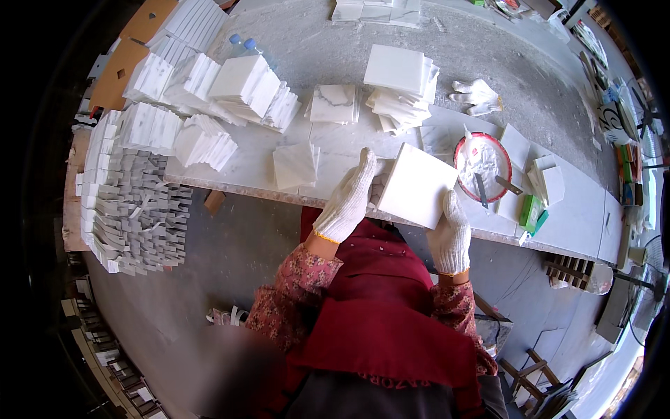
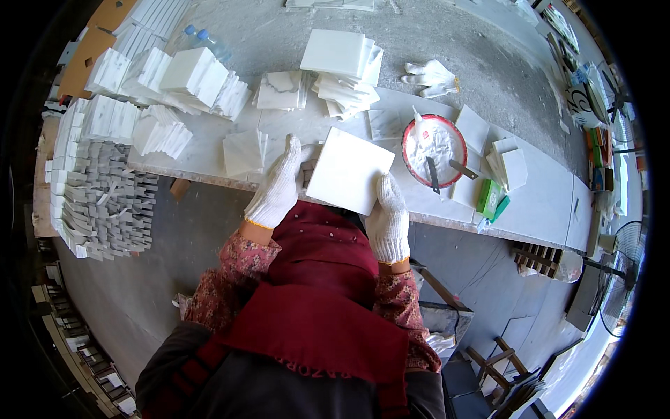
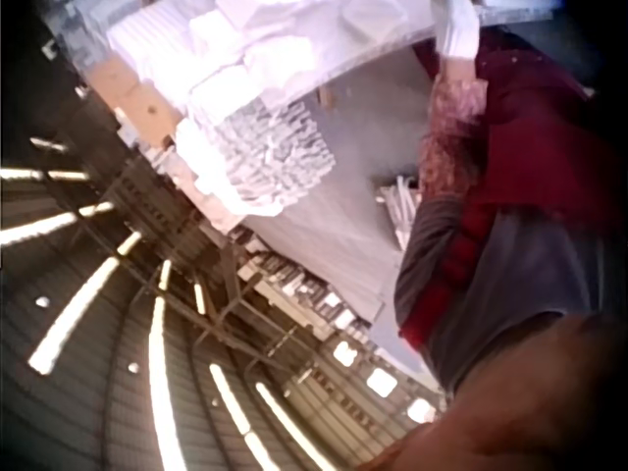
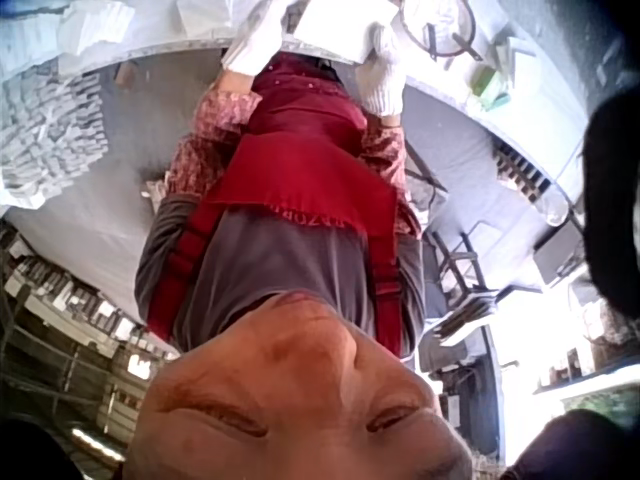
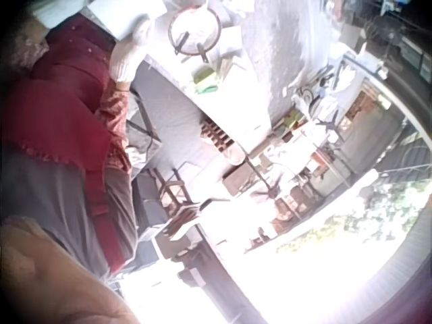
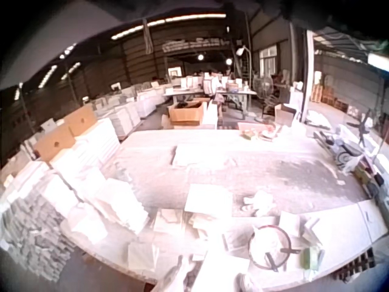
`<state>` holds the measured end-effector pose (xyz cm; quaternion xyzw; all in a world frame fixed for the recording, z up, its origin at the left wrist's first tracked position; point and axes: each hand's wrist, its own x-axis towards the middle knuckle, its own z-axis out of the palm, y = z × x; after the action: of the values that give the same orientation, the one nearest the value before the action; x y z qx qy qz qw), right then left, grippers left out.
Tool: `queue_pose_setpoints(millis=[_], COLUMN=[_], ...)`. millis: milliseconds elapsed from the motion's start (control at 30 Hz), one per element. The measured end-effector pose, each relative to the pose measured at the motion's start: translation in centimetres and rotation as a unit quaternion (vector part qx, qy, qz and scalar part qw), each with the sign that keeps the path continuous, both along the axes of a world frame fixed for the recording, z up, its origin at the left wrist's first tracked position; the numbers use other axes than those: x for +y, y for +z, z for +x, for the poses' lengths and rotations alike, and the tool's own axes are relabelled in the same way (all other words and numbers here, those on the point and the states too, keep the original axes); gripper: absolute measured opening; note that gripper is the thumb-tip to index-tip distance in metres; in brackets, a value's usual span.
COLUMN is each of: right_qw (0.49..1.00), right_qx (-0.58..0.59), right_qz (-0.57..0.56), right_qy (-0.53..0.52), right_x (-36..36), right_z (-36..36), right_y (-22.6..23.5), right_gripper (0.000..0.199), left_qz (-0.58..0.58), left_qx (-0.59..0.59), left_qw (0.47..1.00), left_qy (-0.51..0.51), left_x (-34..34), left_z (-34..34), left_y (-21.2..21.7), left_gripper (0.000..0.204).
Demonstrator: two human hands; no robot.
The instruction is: The person applies a white adhesive from a red bowl onto square white tiles using a metal trowel. They spread the adhesive evenly across the tile surface, then use a green sponge to wipe the edges. The person stacks the treated tiles on the table and repeats the process with additional tiles.
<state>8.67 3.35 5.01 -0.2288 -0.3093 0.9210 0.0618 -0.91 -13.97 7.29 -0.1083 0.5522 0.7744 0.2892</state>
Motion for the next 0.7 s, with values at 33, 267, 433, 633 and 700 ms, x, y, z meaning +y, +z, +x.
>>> queue_pose_setpoints(millis=[33,267,433,633,700], right_qw=[1.0,0.999,0.997,0.991,0.992], right_qx=[-0.008,-0.025,-0.003,-0.083,-0.079], right_qz=[0.0,-0.041,0.031,0.042,0.039], right_qy=[-0.002,-0.025,0.066,0.091,0.092], right_x=[-0.1,-0.9,0.8,1.1,1.0], right_z=[0.0,-0.6,0.1,2.3,2.8], right_y=[0.4,2.9,0.7,-0.8,-1.5], right_gripper=[0.056,0.051,0.056,0.052,0.051], left_qz=[-0.031,-0.065,-0.056,-0.117,-0.188], left_qx=[0.064,0.151,0.231,0.27,0.299], left_qw=[0.997,0.978,0.97,0.955,0.932], left_qy=[-0.006,-0.13,-0.053,-0.047,-0.079], left_x=[-0.2,1.3,2.8,4.7,5.4], left_z=[0.0,-1.0,-6.2,-16.7,-19.5], left_y=[-0.9,3.3,4.5,5.8,5.7], left_gripper=[0.055,0.031,0.03,0.04,0.043])
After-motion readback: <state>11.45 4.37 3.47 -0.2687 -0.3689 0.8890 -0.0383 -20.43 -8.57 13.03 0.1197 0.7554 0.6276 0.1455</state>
